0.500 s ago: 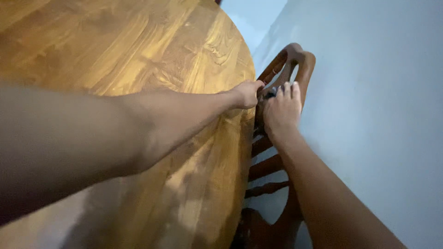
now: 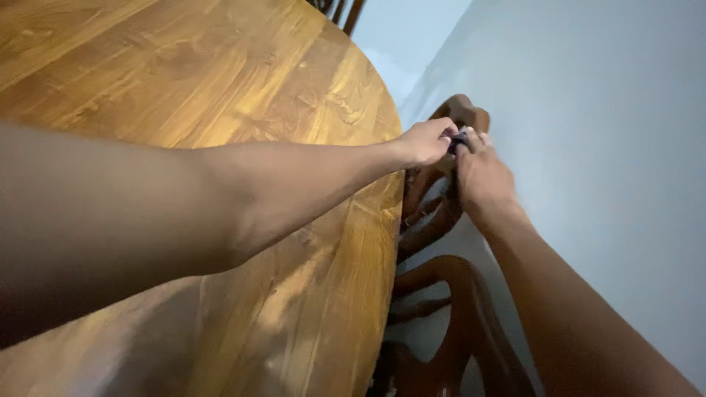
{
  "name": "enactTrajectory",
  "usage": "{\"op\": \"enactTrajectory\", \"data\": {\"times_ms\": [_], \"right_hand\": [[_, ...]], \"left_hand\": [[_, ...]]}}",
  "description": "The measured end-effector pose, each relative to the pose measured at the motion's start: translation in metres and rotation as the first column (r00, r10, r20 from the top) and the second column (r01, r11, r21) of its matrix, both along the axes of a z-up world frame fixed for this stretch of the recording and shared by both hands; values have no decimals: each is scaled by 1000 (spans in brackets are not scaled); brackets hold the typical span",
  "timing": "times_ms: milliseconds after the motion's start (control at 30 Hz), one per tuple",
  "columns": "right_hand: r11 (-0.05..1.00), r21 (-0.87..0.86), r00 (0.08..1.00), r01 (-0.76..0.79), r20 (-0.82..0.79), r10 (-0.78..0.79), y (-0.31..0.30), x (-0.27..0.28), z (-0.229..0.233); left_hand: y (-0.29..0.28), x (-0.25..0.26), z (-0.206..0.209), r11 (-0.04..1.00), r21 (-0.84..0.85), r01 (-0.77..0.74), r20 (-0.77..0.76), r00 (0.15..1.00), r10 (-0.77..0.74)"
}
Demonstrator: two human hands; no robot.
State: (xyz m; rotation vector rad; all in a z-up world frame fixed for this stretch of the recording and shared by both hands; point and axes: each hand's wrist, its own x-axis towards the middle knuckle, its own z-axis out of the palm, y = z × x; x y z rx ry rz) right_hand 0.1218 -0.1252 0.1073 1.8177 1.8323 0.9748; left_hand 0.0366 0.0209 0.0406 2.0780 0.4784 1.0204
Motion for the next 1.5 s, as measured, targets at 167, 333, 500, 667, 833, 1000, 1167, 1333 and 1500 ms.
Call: {"op": "enactTrajectory", "data": {"times_ms": [167, 333, 500, 667, 833, 1000, 1167, 1333, 1500], "right_hand": [[981, -150, 851, 124, -493, -183, -53, -70, 14], [827, -547, 989, 129, 137, -63, -69, -72, 11], [913, -404, 996, -62, -82, 31, -58, -40, 28], [941, -333, 999, 52, 33, -44, -60, -55, -13], [724, -661, 961, 197, 276, -10, -65, -98, -44], [582, -805, 974, 114, 205, 94, -46, -60, -74], [928, -372, 993, -35, -116, -9, 3, -15, -35], [972, 88, 645, 220, -760, -77, -2, -28, 46], [989, 146, 881, 32, -471, 41, -4, 9, 11]], "left_hand": [[-19, -23, -18, 981, -182, 61, -339, 933, -121], [-39, -50, -36, 964, -225, 145, -547, 800, -248], [-36, -46, -43, 980, -65, 189, -532, 824, -194], [-44, -49, -41, 978, -55, 202, -538, 819, -199], [-44, -84, -42, 977, -42, 208, -556, 808, -196], [-35, -97, -38, 970, 6, 245, -687, 706, -173], [-13, -74, -60, 979, 20, 202, -655, 743, -140], [-6, -66, -78, 986, 52, 156, -467, 877, -114], [-3, -53, -96, 995, -34, 89, -498, 862, -94]]}}
